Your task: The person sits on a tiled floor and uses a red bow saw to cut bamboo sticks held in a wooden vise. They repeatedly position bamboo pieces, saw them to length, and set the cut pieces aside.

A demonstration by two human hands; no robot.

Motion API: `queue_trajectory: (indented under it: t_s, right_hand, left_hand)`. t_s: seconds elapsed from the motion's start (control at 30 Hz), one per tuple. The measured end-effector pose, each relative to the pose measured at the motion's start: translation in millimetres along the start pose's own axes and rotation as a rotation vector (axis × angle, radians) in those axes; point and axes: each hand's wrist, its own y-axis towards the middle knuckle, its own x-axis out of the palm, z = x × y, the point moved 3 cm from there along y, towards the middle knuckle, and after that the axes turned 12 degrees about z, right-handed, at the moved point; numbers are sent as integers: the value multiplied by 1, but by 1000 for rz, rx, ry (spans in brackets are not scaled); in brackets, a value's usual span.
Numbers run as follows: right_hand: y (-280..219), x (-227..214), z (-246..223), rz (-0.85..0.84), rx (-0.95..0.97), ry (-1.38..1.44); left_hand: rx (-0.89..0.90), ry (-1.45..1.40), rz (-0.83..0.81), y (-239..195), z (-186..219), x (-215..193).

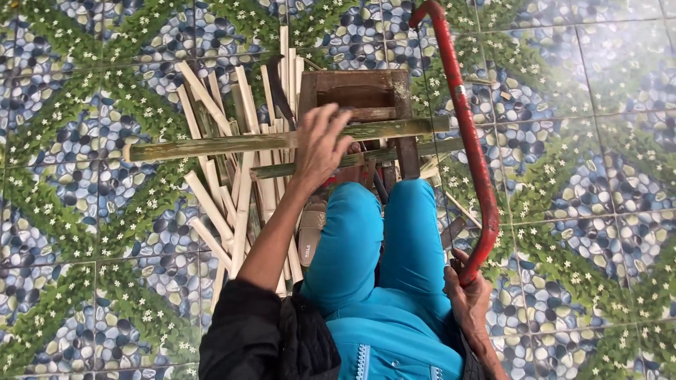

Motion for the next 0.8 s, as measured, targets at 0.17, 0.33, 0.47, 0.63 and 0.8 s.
queue_trajectory:
  t_s: [0.17,0.33,0.47,0.63,0.8]
  right_hand:
    - [2,-2,-2,-36,126,193]
    - [13,-38,-8,15,139,255]
    - [19,-89,3,141,190,105]
    - [-6,-129,73,251,376,117]
    - [-42,-157,140,315,558,15]
  left_hand:
    - [269,145,-177,-29,-11,83]
    - [270,142,-133,-10,12,78]
    - [287,99,-159,-8,26,85]
    - [296,135,-145,-1,42,85]
    - [286,184,-195,-2,42,70]
